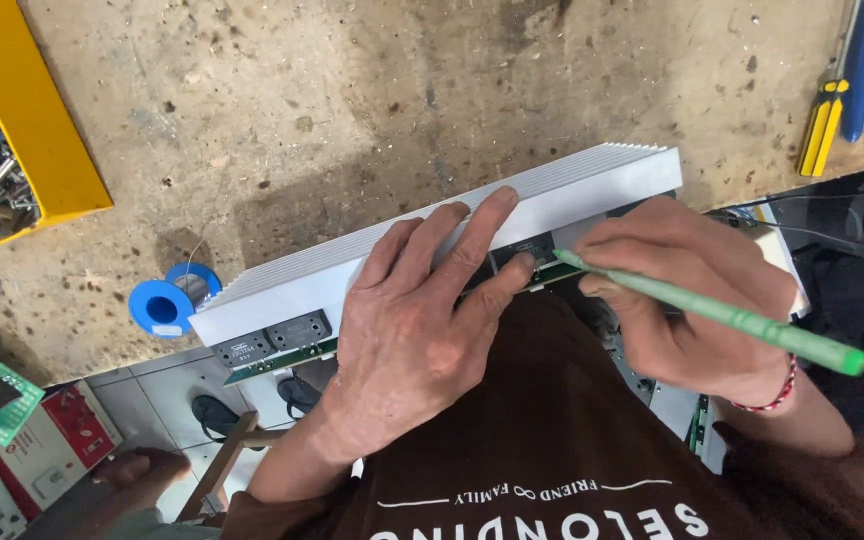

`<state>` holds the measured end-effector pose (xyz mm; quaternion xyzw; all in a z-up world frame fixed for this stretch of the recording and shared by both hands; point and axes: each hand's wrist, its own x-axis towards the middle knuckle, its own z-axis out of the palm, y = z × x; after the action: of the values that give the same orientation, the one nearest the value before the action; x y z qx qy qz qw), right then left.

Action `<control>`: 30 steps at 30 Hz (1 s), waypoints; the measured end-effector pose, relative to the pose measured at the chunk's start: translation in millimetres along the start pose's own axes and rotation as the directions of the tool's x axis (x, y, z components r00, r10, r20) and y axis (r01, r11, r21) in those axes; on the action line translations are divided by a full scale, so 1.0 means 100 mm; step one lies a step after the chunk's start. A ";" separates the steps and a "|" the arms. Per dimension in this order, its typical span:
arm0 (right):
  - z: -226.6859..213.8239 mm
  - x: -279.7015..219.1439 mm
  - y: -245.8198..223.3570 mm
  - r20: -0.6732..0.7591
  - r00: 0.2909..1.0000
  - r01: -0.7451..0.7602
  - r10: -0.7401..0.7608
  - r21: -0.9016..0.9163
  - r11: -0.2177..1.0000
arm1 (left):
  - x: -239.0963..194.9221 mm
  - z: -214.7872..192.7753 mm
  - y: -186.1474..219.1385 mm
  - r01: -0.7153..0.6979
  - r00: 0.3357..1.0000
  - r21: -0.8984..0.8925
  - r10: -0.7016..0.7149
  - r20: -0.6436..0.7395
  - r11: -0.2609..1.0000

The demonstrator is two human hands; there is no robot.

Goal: The person uses a green marker to make small marks on a green circuit board attached to a white metal heatsink. They hold the board with one hand and mark specific points along its edge, then flip the board over and continue marking the opposite side.

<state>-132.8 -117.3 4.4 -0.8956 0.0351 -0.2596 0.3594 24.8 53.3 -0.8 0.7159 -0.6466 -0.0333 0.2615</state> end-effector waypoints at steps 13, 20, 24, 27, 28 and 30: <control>0.04 0.07 0.05 0.162 0.965 0.231 -0.208 -0.146 0.962 | 0.00 0.00 0.00 0.003 1.000 -0.012 -0.003 -0.003 1.000; -0.05 0.17 0.05 0.199 0.960 0.213 -0.199 -0.056 0.975 | -0.04 0.03 0.00 0.003 1.000 0.006 -0.003 -0.018 1.000; 0.01 0.09 0.01 0.150 0.976 0.178 -0.160 -0.111 0.978 | -0.05 0.05 0.00 0.002 0.999 0.019 -0.001 -0.038 1.000; 0.02 0.08 0.00 0.164 0.981 0.130 -0.106 -0.148 0.980 | -0.06 0.06 -0.01 -0.008 0.999 0.030 0.009 -0.030 1.000; 0.03 0.08 -0.02 0.143 0.985 0.114 -0.093 -0.148 0.982 | -0.06 0.07 0.00 -0.004 0.999 0.023 0.005 -0.048 1.000; 0.04 0.06 -0.03 0.122 0.989 0.103 -0.085 -0.149 0.984 | -0.05 0.07 0.00 -0.001 0.998 0.019 0.002 -0.068 1.000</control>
<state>-126.3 -113.9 6.4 -0.9349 -0.0079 -0.2207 0.2777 21.6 55.6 -8.1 0.7184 -0.6382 -0.0025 0.2767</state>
